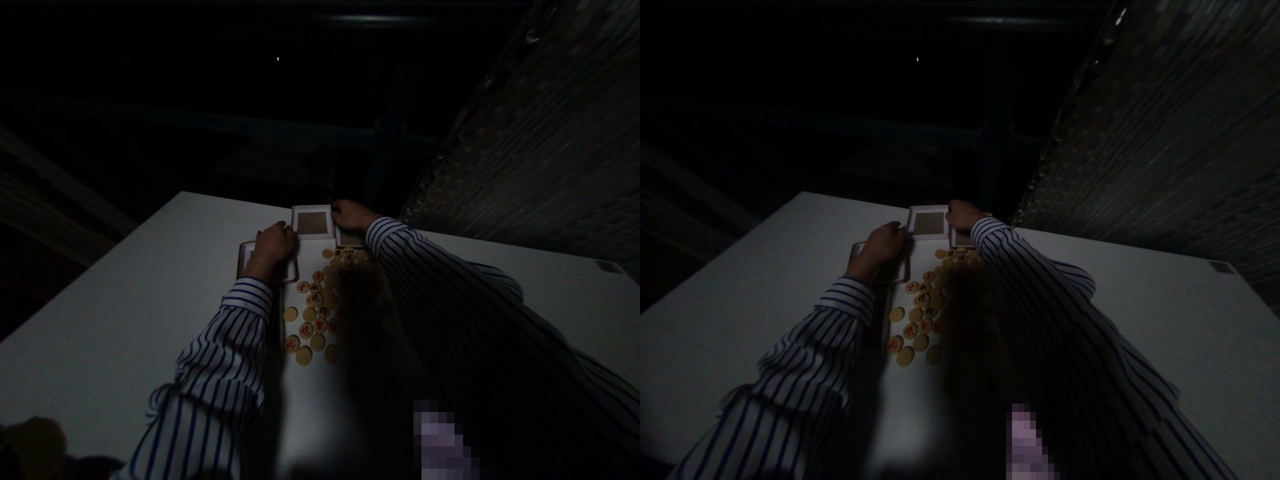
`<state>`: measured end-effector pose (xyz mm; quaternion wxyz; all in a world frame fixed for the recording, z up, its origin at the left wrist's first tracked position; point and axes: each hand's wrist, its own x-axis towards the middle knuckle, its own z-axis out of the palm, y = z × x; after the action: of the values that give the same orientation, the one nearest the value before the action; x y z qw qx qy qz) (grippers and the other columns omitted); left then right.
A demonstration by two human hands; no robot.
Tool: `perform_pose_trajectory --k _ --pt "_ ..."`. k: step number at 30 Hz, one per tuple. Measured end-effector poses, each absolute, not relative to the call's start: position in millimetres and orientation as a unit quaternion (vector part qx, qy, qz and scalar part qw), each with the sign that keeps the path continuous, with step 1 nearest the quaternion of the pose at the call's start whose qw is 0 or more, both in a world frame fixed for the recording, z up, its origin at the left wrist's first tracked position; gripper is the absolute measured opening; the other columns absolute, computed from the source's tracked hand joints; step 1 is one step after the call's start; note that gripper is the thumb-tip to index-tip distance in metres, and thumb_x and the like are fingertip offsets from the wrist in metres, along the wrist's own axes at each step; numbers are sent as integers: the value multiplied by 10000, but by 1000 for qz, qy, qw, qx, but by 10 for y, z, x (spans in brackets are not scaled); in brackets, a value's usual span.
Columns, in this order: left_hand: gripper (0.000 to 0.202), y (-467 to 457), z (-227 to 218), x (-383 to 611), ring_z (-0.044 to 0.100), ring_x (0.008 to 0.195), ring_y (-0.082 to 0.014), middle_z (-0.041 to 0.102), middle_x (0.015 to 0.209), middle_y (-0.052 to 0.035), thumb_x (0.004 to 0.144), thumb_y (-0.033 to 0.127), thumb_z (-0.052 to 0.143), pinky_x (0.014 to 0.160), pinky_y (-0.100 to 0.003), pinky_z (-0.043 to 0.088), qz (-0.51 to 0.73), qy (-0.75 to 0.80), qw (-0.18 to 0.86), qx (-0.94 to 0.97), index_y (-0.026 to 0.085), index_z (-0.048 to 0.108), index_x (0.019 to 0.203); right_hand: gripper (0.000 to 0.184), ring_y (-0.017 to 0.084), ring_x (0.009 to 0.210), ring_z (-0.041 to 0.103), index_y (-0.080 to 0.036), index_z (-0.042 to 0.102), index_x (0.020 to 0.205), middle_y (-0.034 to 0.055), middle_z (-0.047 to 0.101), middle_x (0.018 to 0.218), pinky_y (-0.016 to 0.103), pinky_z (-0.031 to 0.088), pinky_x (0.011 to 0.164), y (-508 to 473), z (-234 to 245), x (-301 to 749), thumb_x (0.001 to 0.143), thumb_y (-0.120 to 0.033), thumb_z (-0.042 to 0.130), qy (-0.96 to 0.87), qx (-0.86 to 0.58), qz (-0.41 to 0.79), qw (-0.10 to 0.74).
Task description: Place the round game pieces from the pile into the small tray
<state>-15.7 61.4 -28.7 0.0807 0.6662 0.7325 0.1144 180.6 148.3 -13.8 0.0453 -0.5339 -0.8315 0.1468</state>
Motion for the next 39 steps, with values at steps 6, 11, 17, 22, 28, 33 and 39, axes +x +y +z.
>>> perform_pose_trajectory --k 6,11,17,22,28,33,39 --pt "396 606 -277 -134 537 1059 -241 602 1104 -152 842 295 294 910 -375 371 98 731 78 670 122 520 1117 302 214 959 563 -138 555 1064 130 595 1087 272 422 785 1488 -134 1785 830 -269 415 -831 -534 152 31" --pt "389 600 -290 -140 543 1048 -240 610 1091 -149 840 299 302 907 -377 372 96 729 77 673 136 525 1114 317 226 983 552 -132 524 1098 137 572 1121 292 420 798 1476 -126 1745 828 -261 419 -834 -529 155 21" --pt "380 605 -322 -161 542 1047 -246 599 1111 -152 835 301 323 906 -384 371 99 726 72 676 146 524 1118 340 230 1014 529 -130 505 1121 141 550 1154 310 405 834 1485 -143 1716 822 -270 425 -838 -524 153 10" --pt "379 607 -340 -160 544 1040 -255 601 1105 -157 832 288 331 898 -394 372 98 722 71 681 154 516 1134 325 225 1008 530 -146 514 1105 130 557 1143 314 404 831 1521 -176 1723 817 -270 430 -840 -520 154 13" --pt "352 612 -331 -144 559 1009 -256 618 1078 -137 840 310 313 867 -392 390 105 712 79 689 184 558 1060 309 212 1017 526 -167 523 1095 115 559 1145 310 393 850 1521 -168 1705 817 -266 432 -839 -520 157 18" --pt "342 623 -329 -145 556 1017 -242 614 1091 -129 832 281 321 861 -369 397 110 711 83 690 185 555 1062 307 229 1012 529 -152 534 1086 131 561 1139 320 402 834 1490 -137 1686 814 -228 415 -839 -519 161 23" --pt "357 623 -303 -129 557 1019 -228 610 1100 -129 827 268 327 852 -327 405 116 709 82 690 166 556 1081 283 205 973 543 -142 555 1051 120 587 1101 270 408 803 1460 -76 1684 812 -196 414 -842 -512 165 35"
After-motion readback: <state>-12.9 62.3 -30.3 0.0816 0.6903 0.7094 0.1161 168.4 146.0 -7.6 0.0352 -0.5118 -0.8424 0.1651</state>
